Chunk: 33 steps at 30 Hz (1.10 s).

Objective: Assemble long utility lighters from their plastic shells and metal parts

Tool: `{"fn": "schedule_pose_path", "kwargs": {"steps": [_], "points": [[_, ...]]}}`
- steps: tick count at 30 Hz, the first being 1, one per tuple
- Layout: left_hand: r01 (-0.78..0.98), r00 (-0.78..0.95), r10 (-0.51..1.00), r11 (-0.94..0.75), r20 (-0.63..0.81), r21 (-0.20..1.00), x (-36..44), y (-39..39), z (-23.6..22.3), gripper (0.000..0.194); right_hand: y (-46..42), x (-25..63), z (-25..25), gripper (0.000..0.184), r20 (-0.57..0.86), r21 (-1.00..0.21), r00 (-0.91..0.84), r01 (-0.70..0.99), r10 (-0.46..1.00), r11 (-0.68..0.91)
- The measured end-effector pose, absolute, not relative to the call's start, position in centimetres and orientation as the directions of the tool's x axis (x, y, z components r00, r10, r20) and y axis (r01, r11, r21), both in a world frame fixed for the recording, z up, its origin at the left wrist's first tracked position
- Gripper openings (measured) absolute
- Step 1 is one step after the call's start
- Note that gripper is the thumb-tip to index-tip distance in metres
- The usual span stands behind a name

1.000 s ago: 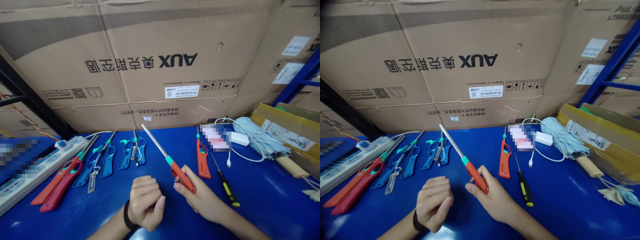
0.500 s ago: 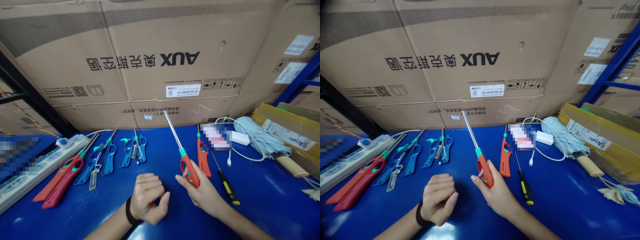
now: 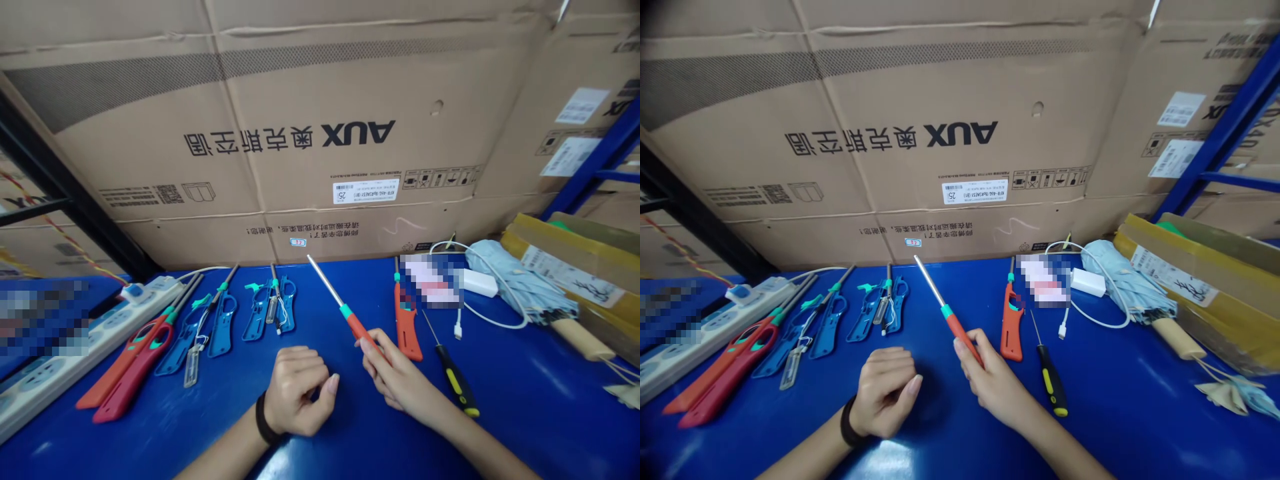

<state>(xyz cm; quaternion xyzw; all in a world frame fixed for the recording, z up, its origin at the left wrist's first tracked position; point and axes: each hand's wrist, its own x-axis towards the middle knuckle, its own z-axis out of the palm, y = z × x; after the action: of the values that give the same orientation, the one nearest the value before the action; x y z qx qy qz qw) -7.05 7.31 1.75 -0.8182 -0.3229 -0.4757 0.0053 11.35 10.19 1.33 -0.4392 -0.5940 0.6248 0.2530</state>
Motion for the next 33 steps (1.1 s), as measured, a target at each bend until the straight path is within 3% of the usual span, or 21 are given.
{"fn": "schedule_pose_path", "kwargs": {"steps": [4,11,14,18,23,27,33], "points": [[0.538,0.334,0.546,-0.78,0.769,0.32,-7.1,7.4,1.4,0.034,10.4,11.7,1.6,0.029,-0.031,-0.924,-0.381,0.363,0.924,0.118],[0.556,0.299,0.637,-0.722,0.711,0.413,-7.3,7.6,1.2,0.038,10.4,12.1,2.0,0.031,0.061,-0.773,-0.356,0.574,0.933,0.27],[0.553,0.285,0.702,-0.677,0.653,0.486,-7.3,7.6,1.1,0.039,10.3,12.0,1.7,0.04,0.054,-0.799,-0.333,0.552,0.941,0.241],[0.549,0.237,0.832,-0.54,0.502,0.638,-7.2,7.8,1.2,0.038,9.6,11.6,2.0,0.05,0.009,-0.92,-0.315,0.368,0.949,0.131],[0.409,0.161,0.949,-0.313,0.269,0.857,-7.0,8.5,1.7,0.036,7.8,10.9,2.5,0.06,0.119,-0.971,-0.276,0.167,0.954,0.169],[0.231,0.156,0.974,-0.198,0.164,0.952,-6.9,8.8,2.1,0.043,6.6,10.7,2.1,0.05,0.221,-0.909,-0.256,0.297,0.941,0.294],[0.082,0.172,0.984,-0.061,0.046,0.995,-6.5,8.6,1.9,0.042,6.4,10.5,1.4,0.05,0.33,-0.773,-0.334,0.441,0.883,0.455]]}}
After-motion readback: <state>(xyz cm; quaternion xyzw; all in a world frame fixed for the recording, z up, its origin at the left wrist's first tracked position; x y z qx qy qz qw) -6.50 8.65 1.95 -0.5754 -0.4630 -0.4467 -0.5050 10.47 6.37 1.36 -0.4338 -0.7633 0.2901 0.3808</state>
